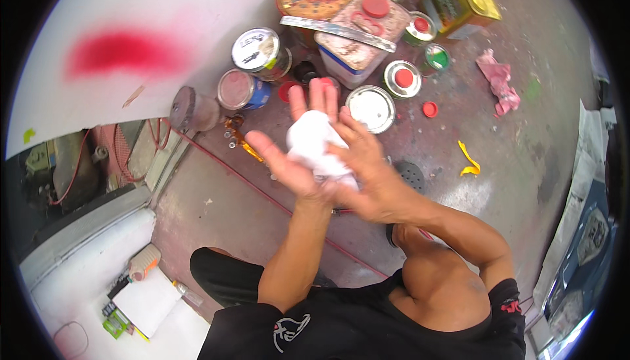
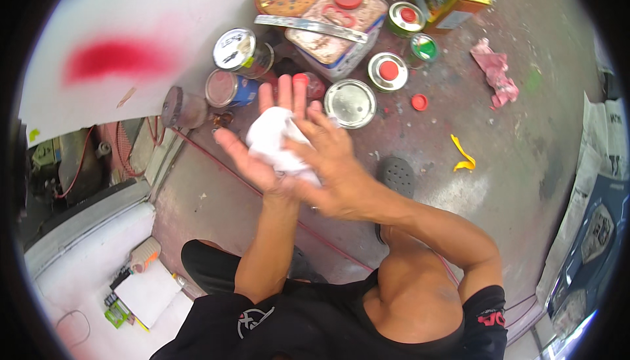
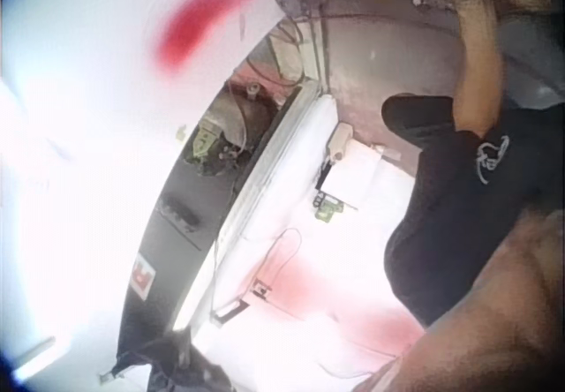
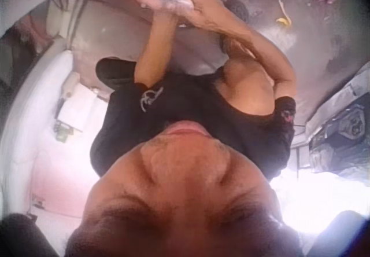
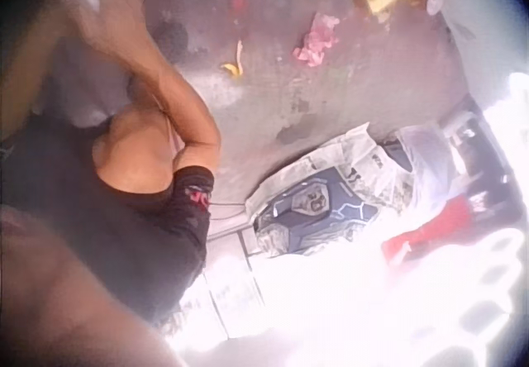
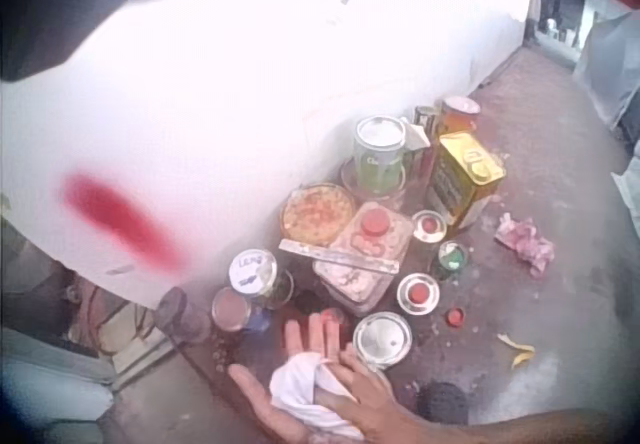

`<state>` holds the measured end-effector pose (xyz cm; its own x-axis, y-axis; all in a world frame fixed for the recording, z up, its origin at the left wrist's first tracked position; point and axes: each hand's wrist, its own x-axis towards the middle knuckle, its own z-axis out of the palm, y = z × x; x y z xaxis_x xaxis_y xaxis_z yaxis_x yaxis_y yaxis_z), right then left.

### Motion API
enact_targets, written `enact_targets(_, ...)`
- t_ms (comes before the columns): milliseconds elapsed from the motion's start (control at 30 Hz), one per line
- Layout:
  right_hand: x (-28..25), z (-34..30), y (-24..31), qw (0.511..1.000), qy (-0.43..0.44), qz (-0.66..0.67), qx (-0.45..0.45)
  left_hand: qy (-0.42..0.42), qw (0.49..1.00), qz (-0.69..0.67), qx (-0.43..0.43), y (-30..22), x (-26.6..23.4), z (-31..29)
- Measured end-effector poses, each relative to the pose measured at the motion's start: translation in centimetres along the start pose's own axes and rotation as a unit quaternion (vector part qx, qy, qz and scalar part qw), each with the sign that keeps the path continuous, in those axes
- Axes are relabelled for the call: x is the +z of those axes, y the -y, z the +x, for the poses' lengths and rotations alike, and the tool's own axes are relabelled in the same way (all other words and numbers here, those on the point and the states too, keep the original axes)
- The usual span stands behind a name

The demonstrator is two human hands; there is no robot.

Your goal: The person cleans a spray gun using a cloth and thinner. They wipe the cup, lid, and nozzle, then pour thinner into the cup and wipe the gun again.

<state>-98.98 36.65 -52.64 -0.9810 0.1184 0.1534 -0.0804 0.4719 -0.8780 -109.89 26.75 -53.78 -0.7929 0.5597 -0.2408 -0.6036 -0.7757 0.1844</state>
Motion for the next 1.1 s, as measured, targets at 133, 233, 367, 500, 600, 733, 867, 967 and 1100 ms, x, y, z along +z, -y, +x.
enact_targets(133,0.5,-1.3,-1.1,0.993,-0.117,0.010,-0.015,-0.017,0.993,0.093,-0.074,3.4,1.1,-0.1)
enact_targets(233,-0.4,-0.5,-1.0,0.955,-0.249,0.132,0.096,0.022,0.988,0.058,-0.142,5.9,1.6,-1.0)
enact_targets(367,-3.9,0.0,-2.9,0.896,-0.276,0.226,0.263,0.027,0.948,0.183,-0.259,8.8,1.7,-3.6)
enact_targets(500,-7.3,-1.9,-7.3,0.723,-0.348,0.488,0.342,0.085,0.926,0.139,-0.340,9.1,1.2,-5.0)
enact_targets(600,-8.6,-4.5,-7.7,0.657,-0.319,0.617,0.294,0.045,0.944,0.050,-0.324,9.5,0.5,-3.7)
enact_targets(733,-5.7,-4.6,-7.8,0.643,-0.417,0.559,0.316,0.083,0.949,0.171,-0.252,13.9,-0.9,-1.3)
enact_targets(867,-8.1,-6.2,-8.3,0.664,-0.418,0.443,0.435,0.295,0.754,0.572,-0.130,17.7,-0.5,-2.4)
enact_targets(967,-8.4,-8.7,-12.3,0.730,-0.405,0.324,0.446,0.410,0.614,0.671,-0.068,18.6,0.0,-2.3)
enact_targets(1100,-10.6,-10.8,-13.8,0.665,-0.419,0.535,0.309,0.511,0.314,0.799,0.031,16.2,0.6,-1.3)
